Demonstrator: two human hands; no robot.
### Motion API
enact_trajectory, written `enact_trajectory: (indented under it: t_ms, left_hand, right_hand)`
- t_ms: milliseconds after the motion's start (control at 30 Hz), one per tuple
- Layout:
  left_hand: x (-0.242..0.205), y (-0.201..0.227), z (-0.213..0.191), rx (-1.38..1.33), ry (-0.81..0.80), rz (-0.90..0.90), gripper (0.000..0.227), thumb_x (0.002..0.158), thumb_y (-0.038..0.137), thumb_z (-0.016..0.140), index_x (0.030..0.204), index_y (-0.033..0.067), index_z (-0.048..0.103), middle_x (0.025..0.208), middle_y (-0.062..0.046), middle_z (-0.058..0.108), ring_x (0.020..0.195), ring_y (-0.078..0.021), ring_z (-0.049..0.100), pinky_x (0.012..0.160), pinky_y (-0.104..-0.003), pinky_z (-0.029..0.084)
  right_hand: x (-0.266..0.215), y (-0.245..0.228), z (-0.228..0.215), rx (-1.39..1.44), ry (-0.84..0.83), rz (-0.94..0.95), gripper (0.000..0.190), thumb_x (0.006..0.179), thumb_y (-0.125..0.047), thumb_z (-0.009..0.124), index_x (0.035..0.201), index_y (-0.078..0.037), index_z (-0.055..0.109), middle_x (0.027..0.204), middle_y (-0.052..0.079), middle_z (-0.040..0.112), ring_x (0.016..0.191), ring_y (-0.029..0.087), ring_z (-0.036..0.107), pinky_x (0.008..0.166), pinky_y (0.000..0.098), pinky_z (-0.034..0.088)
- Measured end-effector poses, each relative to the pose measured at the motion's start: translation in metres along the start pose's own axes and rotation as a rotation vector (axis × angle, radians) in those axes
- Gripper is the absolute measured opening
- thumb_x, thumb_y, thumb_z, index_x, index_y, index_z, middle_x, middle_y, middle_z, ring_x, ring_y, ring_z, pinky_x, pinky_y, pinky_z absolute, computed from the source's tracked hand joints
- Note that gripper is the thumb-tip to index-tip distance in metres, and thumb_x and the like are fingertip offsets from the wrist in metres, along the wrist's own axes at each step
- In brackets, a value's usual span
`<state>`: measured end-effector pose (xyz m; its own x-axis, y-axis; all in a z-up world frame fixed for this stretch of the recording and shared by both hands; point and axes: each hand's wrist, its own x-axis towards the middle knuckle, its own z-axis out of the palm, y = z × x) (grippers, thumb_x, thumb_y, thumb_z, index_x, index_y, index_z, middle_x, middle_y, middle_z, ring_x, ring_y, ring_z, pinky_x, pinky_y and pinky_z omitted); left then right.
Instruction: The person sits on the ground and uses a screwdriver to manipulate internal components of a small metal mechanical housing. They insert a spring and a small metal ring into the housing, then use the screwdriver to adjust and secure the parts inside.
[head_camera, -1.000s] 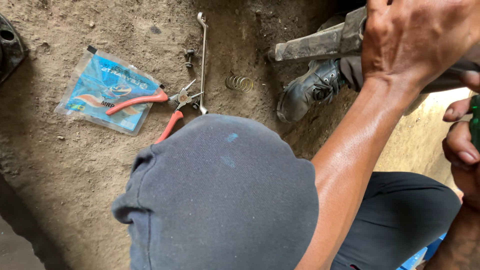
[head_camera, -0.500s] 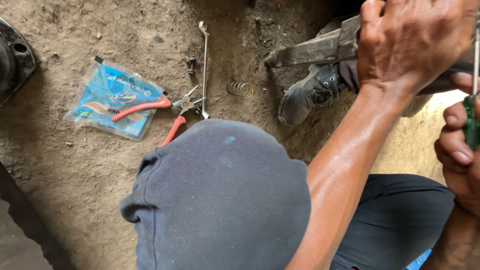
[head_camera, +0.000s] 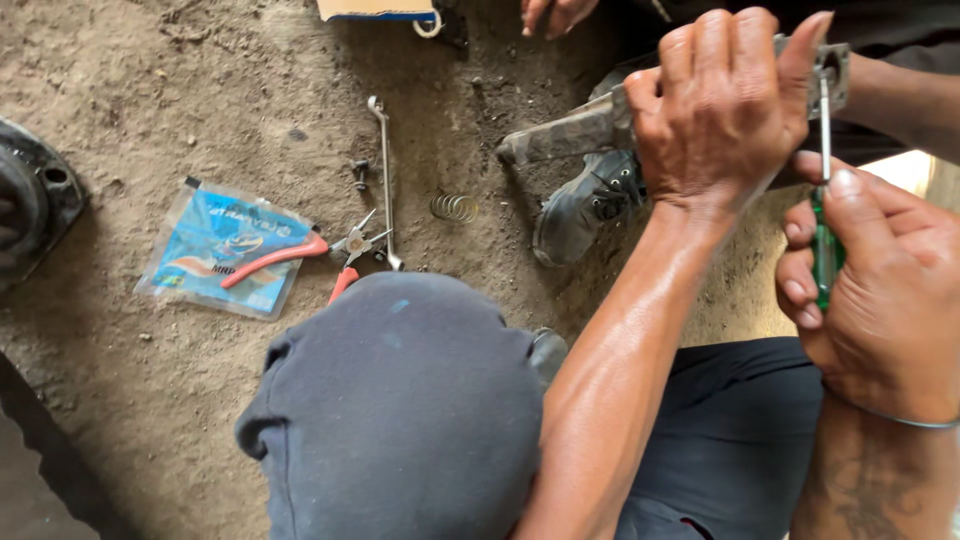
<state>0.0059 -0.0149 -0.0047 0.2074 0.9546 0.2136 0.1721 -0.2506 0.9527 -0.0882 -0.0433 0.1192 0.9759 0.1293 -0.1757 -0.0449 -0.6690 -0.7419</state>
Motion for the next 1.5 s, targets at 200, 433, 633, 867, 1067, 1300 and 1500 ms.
enact_trajectory:
  t_ms: [200, 433, 633, 867, 1067, 1300, 1500]
  left_hand:
    - [0.005, -0.003, -0.009, -0.005, -0.011, 0.029, 0.044, 0.113, 0.05, 0.048, 0.095, 0.012, 0.06, 0.09, -0.001, 0.055, 0.09, -0.0193, 0.056, 0.075, -0.036, 0.036]
    - [0.009, -0.004, -0.011, -0.053, -0.01, 0.002, 0.046, 0.115, 0.051, 0.044, 0.098, 0.0111, 0.061, 0.094, -0.003, 0.058, 0.094, -0.02, 0.058, 0.074, -0.036, 0.037]
    - [0.012, -0.007, -0.012, -0.027, -0.017, -0.009, 0.045, 0.113, 0.05, 0.041, 0.098, 0.0126, 0.061, 0.091, -0.003, 0.057, 0.095, -0.0205, 0.059, 0.076, -0.037, 0.04]
    - [0.021, -0.008, -0.021, -0.026, -0.027, 0.003, 0.04, 0.113, 0.045, 0.041, 0.102, 0.0133, 0.062, 0.093, -0.003, 0.057, 0.098, -0.0209, 0.058, 0.081, -0.039, 0.042]
    - [0.027, -0.01, -0.031, -0.047, -0.052, 0.025, 0.032, 0.111, 0.041, 0.049, 0.098, 0.0136, 0.062, 0.092, -0.002, 0.059, 0.097, -0.0232, 0.059, 0.079, -0.04, 0.042]
    - [0.039, -0.018, -0.037, -0.084, -0.155, 0.193, 0.026, 0.106, 0.031, 0.055, 0.092, 0.0105, 0.062, 0.093, -0.006, 0.062, 0.092, -0.0266, 0.06, 0.08, -0.043, 0.043]
    - [0.032, -0.022, -0.044, -0.092, -0.29, 0.415, 0.022, 0.102, 0.022, 0.051, 0.09, 0.0112, 0.066, 0.09, -0.006, 0.064, 0.094, -0.0298, 0.061, 0.081, -0.045, 0.042]
  right_hand:
    - [-0.001, -0.004, 0.001, 0.012, 0.023, 0.009, 0.028, 0.108, -0.022, 0.056, 0.119, 0.002, 0.065, 0.077, 0.002, 0.059, 0.05, 0.007, 0.053, 0.041, 0.0217, 0.042]
    - [0.009, 0.004, 0.003, 0.124, 0.006, 0.002, 0.023, 0.11, -0.02, 0.06, 0.111, 0.003, 0.065, 0.08, 0.003, 0.061, 0.053, 0.011, 0.055, 0.045, 0.0261, 0.047]
    - [0.026, 0.003, 0.009, 0.312, -0.061, 0.069, 0.023, 0.11, -0.022, 0.06, 0.107, 0.001, 0.064, 0.079, 0.002, 0.061, 0.057, 0.009, 0.056, 0.049, 0.0258, 0.049]
    - [-0.019, 0.018, -0.012, 0.194, -0.004, 0.031, 0.026, 0.11, -0.021, 0.054, 0.117, 0.001, 0.065, 0.083, 0.006, 0.062, 0.057, 0.015, 0.059, 0.048, 0.031, 0.051]
    - [-0.011, 0.058, -0.051, 0.306, -0.056, -0.062, 0.017, 0.109, -0.011, 0.051, 0.117, 0.002, 0.059, 0.099, 0.013, 0.066, 0.078, 0.023, 0.069, 0.063, 0.0329, 0.057]
    - [0.029, 0.076, -0.088, 0.347, -0.087, -0.184, 0.012, 0.112, -0.008, 0.06, 0.12, 0.0, 0.059, 0.105, 0.011, 0.065, 0.077, 0.013, 0.058, 0.058, 0.0247, 0.044]
    - [0.108, 0.066, -0.111, 0.099, -0.088, -0.284, 0.017, 0.103, -0.011, 0.071, 0.117, -0.001, 0.068, 0.076, 0.002, 0.057, 0.058, 0.006, 0.048, 0.049, 0.0226, 0.036]
